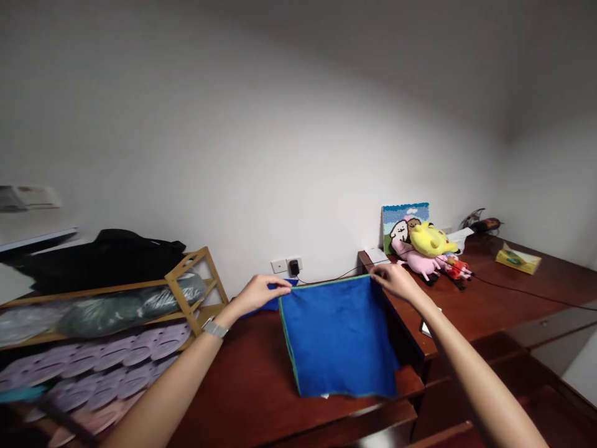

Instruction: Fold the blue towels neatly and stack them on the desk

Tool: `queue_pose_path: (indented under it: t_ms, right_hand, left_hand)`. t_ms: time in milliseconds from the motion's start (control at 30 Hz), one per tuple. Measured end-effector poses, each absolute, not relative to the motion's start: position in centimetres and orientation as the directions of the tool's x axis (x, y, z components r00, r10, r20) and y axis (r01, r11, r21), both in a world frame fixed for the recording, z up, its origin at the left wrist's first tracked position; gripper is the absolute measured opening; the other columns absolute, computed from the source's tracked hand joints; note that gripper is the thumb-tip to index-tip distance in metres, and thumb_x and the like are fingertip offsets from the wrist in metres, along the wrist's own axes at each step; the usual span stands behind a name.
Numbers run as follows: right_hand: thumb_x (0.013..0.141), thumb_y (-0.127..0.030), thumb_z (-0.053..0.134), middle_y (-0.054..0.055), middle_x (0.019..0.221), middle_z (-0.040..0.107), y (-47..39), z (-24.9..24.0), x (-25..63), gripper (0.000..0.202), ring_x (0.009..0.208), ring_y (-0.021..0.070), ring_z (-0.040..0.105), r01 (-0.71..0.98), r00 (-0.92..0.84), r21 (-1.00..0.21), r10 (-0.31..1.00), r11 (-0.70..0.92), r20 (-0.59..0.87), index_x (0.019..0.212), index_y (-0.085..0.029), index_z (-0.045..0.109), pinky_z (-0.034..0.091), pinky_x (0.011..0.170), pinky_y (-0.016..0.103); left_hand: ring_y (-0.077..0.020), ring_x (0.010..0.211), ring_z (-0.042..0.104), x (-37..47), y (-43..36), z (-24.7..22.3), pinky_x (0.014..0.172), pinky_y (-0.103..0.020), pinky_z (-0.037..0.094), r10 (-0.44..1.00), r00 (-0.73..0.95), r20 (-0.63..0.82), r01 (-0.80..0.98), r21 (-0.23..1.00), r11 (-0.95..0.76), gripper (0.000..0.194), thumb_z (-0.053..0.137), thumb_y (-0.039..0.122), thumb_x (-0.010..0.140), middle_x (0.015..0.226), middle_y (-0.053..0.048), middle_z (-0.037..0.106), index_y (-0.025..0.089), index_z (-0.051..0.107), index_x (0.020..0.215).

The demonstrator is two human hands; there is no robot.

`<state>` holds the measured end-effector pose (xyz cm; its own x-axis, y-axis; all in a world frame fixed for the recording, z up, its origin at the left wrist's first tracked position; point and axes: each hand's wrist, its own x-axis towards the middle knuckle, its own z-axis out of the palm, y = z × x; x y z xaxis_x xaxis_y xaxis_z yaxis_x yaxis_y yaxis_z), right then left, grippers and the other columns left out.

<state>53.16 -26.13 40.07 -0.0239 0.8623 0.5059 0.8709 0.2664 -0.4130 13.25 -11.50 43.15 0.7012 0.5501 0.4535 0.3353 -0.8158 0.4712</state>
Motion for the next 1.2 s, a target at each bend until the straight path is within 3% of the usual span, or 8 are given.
queue_pose_path:
  t_ms: [133,333,500,667,800,967,1200]
  right_hand:
    - [0.094,-0.046,0.058,0.005,0.091,0.078,-20.1,42.7,55.6,0.031,0.077,0.0179,0.07,0.861,0.017,-0.437,0.844,0.26,0.536,0.093,-0.02,0.075,0.053,0.073,0.027]
    - [0.091,-0.039,0.06,0.006,0.09,0.078,-17.1,43.0,57.8,0.027,0.082,0.0191,0.071,0.869,0.106,-0.454,0.824,0.195,0.556,0.095,-0.017,0.075,0.052,0.075,0.027]
    - [0.095,-0.025,0.052,0.008,0.097,0.078,-21.0,35.2,56.8,0.022,0.092,0.0215,0.072,0.928,0.119,-0.366,0.885,0.061,0.45,0.096,-0.018,0.073,0.051,0.081,0.029]
    - [0.098,-0.013,0.038,0.012,0.101,0.075,-27.2,21.4,52.4,0.031,0.087,0.0227,0.074,0.948,0.305,-0.136,0.944,-0.288,0.124,0.104,-0.018,0.069,0.05,0.072,0.028]
    - [0.09,-0.004,0.041,0.013,0.106,0.075,-30.6,12.0,50.1,0.037,0.092,0.0256,0.076,0.937,0.336,-0.086,0.941,-0.338,-0.034,0.105,-0.022,0.07,0.052,0.072,0.03]
    - [0.092,-0.007,0.035,0.009,0.106,0.073,-32.3,7.6,50.4,0.039,0.091,0.0255,0.075,0.92,0.358,-0.146,0.932,-0.363,-0.059,0.102,-0.026,0.068,0.051,0.068,0.031]
    - [0.09,-0.006,0.038,0.009,0.108,0.072,-32.0,8.2,50.5,0.037,0.092,0.0229,0.074,0.925,0.357,-0.119,0.932,-0.362,-0.061,0.102,-0.024,0.068,0.047,0.066,0.026]
  left_hand:
    - [-0.0155,0.08,0.074,15.9,-6.4,44.9,0.074,-0.026,0.057,0.501,0.672,0.545,0.34,0.374,-0.863,0.025,0.065,0.036,0.093,0.092,-0.002,0.083,0.015,0.08,0.096]
    - [-0.0145,0.092,0.072,18.0,-4.1,43.6,0.083,-0.029,0.055,0.495,0.604,0.624,0.339,0.361,-0.869,0.037,0.054,0.041,0.098,0.103,-0.004,0.081,0.012,0.076,0.107]
    - [-0.0188,0.09,0.071,18.3,-8.3,34.6,0.086,-0.035,0.054,0.466,0.614,0.637,0.316,0.343,-0.885,0.02,0.064,0.034,0.097,0.095,-0.003,0.081,0.022,0.079,0.093]
    - [-0.0198,0.088,0.068,17.3,-14.7,18.5,0.085,-0.037,0.049,0.483,0.745,0.46,0.377,0.307,-0.874,0.024,0.057,0.025,0.1,0.09,-0.002,0.079,0.027,0.078,0.09]
    - [-0.0184,0.08,0.066,16.6,-18.5,8.3,0.079,-0.034,0.049,0.486,0.787,0.379,0.399,0.287,-0.871,0.028,0.056,0.019,0.098,0.076,0.0,0.072,0.027,0.074,0.078]
    - [-0.0206,0.079,0.064,16.5,-20.3,5.2,0.072,-0.036,0.051,0.456,0.758,0.466,0.411,0.2,-0.889,0.032,0.045,0.01,0.097,0.079,-0.004,0.069,0.026,0.071,0.086]
    - [-0.0216,0.081,0.066,16.0,-20.8,4.8,0.076,-0.037,0.053,0.397,0.783,0.478,0.379,0.139,-0.915,0.033,0.047,0.003,0.091,0.082,-0.003,0.068,0.028,0.069,0.096]
